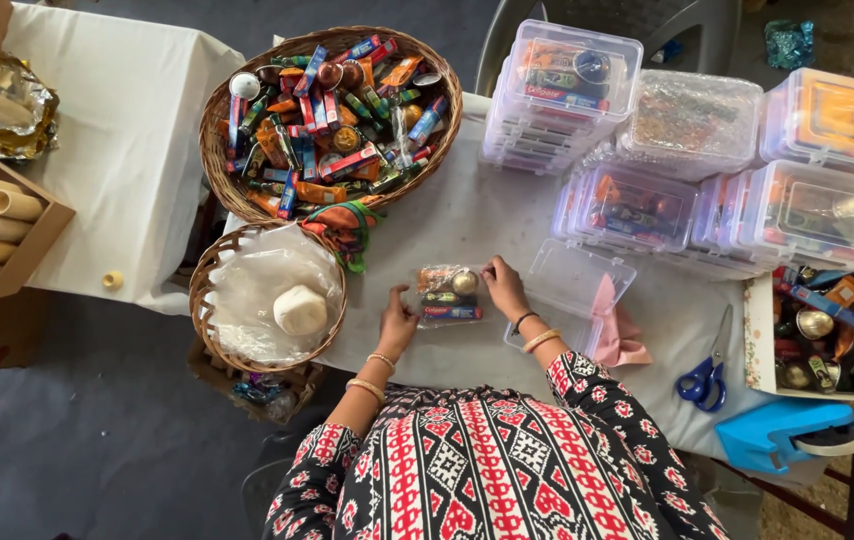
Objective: The person wraps small decorative ornaments in pink tissue paper and places the wrapped items into clear plastic storage boxes. They close and stack the filled boxes, move a filled box into a larger cardboard box, and pick additional ornaments from a basket to wrap next.
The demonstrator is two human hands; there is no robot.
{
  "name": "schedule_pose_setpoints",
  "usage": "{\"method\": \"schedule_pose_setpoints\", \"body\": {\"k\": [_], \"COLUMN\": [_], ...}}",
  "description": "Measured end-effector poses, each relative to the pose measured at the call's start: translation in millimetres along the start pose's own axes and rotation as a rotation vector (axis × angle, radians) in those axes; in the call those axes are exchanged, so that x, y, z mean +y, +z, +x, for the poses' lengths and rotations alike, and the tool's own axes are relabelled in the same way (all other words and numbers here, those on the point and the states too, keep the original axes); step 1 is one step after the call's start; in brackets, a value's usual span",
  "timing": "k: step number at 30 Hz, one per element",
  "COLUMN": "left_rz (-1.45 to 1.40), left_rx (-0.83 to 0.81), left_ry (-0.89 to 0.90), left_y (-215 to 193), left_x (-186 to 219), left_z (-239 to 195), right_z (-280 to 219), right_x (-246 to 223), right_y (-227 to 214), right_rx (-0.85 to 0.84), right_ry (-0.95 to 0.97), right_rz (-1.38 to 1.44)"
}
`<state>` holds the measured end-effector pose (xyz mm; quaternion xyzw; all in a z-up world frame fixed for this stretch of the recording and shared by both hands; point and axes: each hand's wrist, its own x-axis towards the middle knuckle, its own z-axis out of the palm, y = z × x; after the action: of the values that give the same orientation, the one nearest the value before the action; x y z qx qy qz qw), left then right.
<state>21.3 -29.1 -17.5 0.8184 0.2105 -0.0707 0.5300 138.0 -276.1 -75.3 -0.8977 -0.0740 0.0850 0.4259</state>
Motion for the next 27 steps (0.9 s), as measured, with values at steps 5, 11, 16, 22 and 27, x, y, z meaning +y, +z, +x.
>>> {"method": "schedule_pose_setpoints", "body": {"k": [5, 11, 16, 22, 27], "left_rz": [-0.181, -0.297, -0.306, -0.019, 0.288], "left_rx": [-0.032, -0.138, -0.357, -0.548, -0.564], "left_ry": [-0.014, 0.058, 0.19, 0.443, 0.705], "left_y": [-3.0, -4.4, 34.4, 85.3, 107.1], "left_x": [-5.6, 53.3, 89.5, 122.9, 115.0], "left_z": [0.1, -13.7, -24.1, -35.8, -38.2], "right_z": [-6.0, -25.0, -70.1, -132.4, -152.2], "right_x": [-45.0, -58.1, -14.9, 50.9, 80.9], "right_y": [-23.0, -83.1, -140.1, -170.1, -158.3], "right_rx": [-0.004, 0.032, 0.12, 0.205, 0.271], "right_ry": [0.05, 0.053, 0.07, 0.296, 0.263], "right_rz": [0.061, 0.192, 0.244, 0.221, 0.086]}}
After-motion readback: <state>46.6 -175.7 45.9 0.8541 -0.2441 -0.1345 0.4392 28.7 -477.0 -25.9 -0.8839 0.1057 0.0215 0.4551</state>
